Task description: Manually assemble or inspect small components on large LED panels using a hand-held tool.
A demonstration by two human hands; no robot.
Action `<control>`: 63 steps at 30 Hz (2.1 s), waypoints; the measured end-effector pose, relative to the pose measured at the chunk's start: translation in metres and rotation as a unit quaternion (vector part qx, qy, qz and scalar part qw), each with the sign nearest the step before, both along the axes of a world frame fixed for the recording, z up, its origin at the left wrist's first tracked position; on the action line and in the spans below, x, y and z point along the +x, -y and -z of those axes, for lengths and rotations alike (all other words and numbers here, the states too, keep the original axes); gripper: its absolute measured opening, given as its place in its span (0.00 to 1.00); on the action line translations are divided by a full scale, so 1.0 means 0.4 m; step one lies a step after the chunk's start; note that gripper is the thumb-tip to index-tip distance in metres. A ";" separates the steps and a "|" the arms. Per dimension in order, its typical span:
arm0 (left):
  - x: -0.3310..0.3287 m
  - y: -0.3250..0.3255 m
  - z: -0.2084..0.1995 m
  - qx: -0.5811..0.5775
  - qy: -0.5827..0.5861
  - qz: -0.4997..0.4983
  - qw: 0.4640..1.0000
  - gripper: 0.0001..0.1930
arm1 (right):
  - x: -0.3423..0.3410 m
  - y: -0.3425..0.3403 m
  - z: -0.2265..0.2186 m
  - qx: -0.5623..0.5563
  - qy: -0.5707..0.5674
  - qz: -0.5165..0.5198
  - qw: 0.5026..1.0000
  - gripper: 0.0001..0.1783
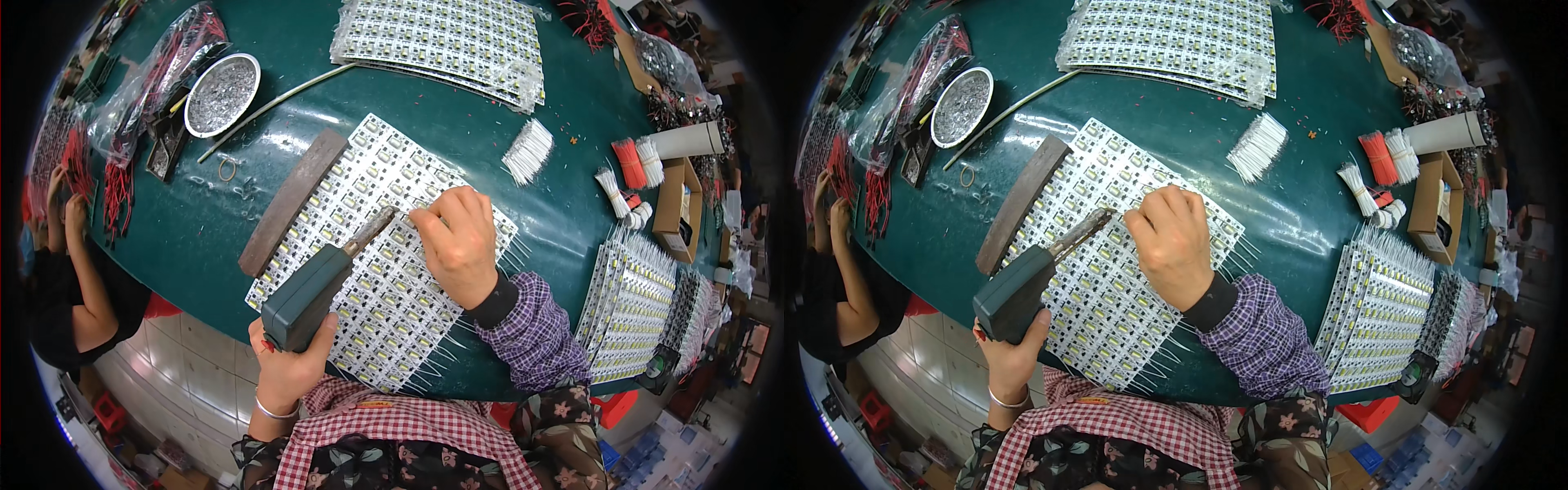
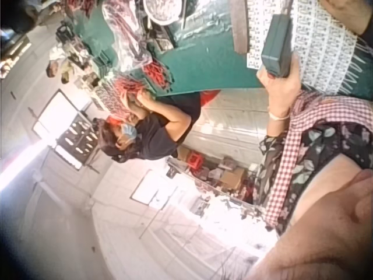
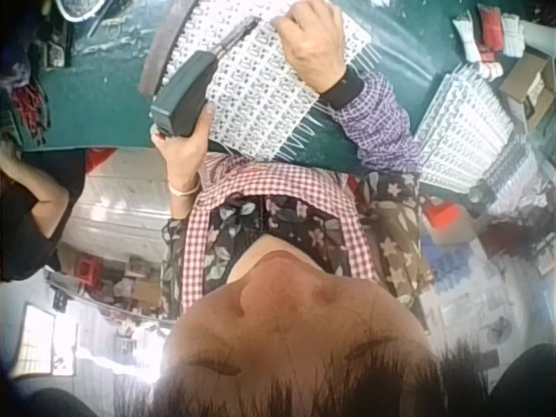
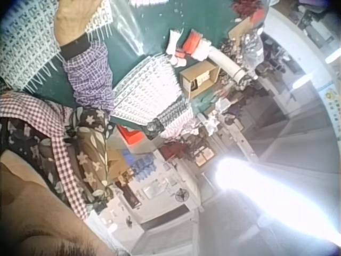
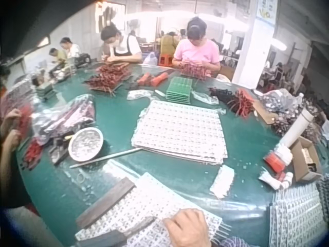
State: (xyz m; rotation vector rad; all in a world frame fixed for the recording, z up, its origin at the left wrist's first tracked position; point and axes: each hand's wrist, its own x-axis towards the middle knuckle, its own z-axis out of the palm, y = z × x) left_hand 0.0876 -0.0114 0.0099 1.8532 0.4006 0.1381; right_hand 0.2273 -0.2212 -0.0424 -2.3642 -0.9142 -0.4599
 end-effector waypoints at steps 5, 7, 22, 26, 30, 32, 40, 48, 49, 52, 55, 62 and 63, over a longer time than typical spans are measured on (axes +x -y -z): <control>-0.004 -0.001 -0.002 -0.012 -0.024 0.000 1.000 0.11 | 0.001 0.003 0.003 0.002 0.001 -0.002 1.000 0.10; -0.015 -0.005 0.005 -0.037 -0.034 -0.017 0.999 0.13 | 0.002 0.004 0.003 0.004 0.001 -0.003 1.000 0.10; -0.010 -0.020 -0.016 -0.271 0.001 -0.108 0.957 0.23 | -0.010 0.001 -0.005 0.012 -0.009 0.009 1.000 0.11; -0.016 -0.016 -0.012 -0.234 -0.016 -0.101 0.967 0.23 | -0.018 -0.011 -0.006 0.043 0.013 0.004 0.999 0.12; -0.027 -0.015 0.002 -0.173 -0.027 -0.093 0.980 0.21 | -0.023 -0.014 -0.004 0.036 0.017 0.010 0.999 0.12; -0.029 -0.016 0.002 -0.171 -0.033 -0.092 0.980 0.20 | -0.025 -0.013 -0.003 0.029 0.013 0.021 0.999 0.12; -0.026 -0.013 0.001 -0.173 -0.037 -0.096 0.980 0.20 | -0.022 -0.013 -0.004 0.018 0.004 0.041 0.999 0.10; -0.032 -0.023 0.014 -0.162 -0.036 -0.077 0.983 0.21 | -0.023 -0.005 -0.019 0.015 -0.005 0.046 0.999 0.08; -0.032 -0.023 0.015 -0.159 -0.034 -0.080 0.983 0.21 | -0.025 -0.003 -0.023 0.014 -0.006 0.046 0.999 0.08; -0.035 -0.024 0.014 -0.150 -0.027 -0.090 0.984 0.21 | -0.031 -0.002 -0.043 0.010 -0.002 0.047 0.999 0.10; -0.034 -0.028 0.020 -0.139 -0.019 -0.083 0.987 0.21 | -0.033 0.003 -0.056 0.018 0.023 0.055 0.998 0.11; -0.036 -0.026 0.019 -0.143 -0.035 -0.075 0.986 0.19 | -0.037 -0.031 -0.029 0.032 0.010 0.023 0.999 0.12; -0.035 -0.025 0.014 -0.155 -0.047 -0.081 0.983 0.19 | -0.038 -0.031 -0.021 0.030 0.005 0.022 0.999 0.12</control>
